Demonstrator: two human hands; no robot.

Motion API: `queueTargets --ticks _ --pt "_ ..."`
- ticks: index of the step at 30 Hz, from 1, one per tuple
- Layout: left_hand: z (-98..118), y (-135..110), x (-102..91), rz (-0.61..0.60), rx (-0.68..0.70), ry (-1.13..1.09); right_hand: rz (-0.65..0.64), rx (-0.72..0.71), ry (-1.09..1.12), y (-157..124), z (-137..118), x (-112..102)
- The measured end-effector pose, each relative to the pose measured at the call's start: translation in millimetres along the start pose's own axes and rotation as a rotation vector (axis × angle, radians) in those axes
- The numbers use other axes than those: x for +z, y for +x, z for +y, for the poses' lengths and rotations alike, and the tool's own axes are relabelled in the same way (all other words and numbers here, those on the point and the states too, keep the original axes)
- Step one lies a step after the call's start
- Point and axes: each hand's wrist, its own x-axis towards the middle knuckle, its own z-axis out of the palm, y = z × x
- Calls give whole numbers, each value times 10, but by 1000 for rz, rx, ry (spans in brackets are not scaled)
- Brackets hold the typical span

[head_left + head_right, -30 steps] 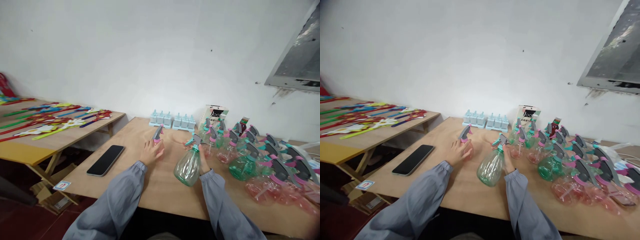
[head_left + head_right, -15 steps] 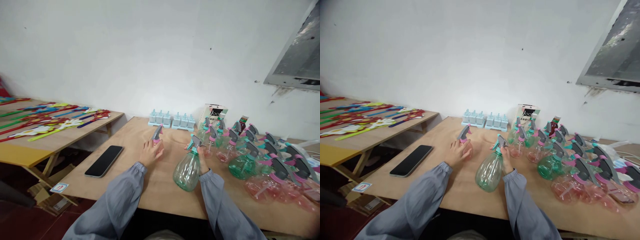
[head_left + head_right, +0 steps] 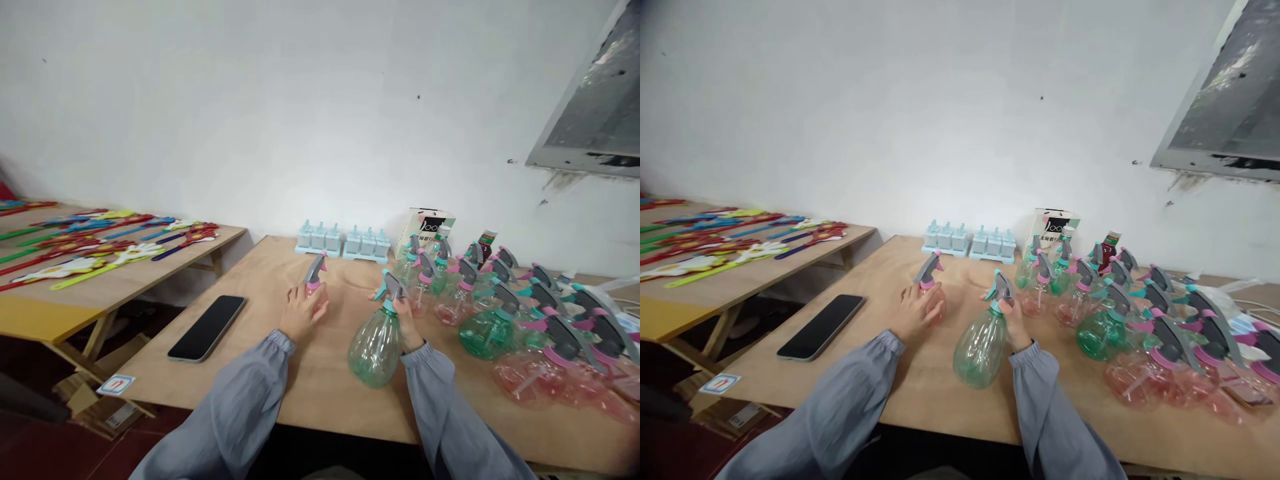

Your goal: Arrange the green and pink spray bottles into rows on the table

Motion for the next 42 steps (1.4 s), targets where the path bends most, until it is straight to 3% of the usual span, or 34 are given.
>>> queueTargets --ticks 10,13,15,17,19,22,25,28,30,42 --pt "-34 -88 201 260 80 -176 -25 -48 -20 95 -80 -259" --pt "-74 -138 203 357 115 -285 82 -55 -72 96 -104 -561" --pt "-128 -179 184 469 114 -396 219 -104 -138 70 -117 -822" --pt "-203 -189 148 590 41 -524 388 -189 -211 22 -131 -1069" --pt "-284 -128 94 621 -79 -645 500 -261 -293 -39 -154 -1244" --pt "-370 122 -27 481 -146 -768 462 -284 -400 -123 -209 -1316" --pt "-373 451 -168 169 -60 -916 392 -277 -426 -168 -260 -1223" --pt "-306 660 -273 -112 -83 -1112 329 -268 -444 -187 -266 -1123" --pt "-251 684 -312 -138 -137 -1189 304 -262 -446 -194 -238 -1099" --pt "-69 441 -420 26 -292 -1557 294 -245 -458 -207 -150 -1100"
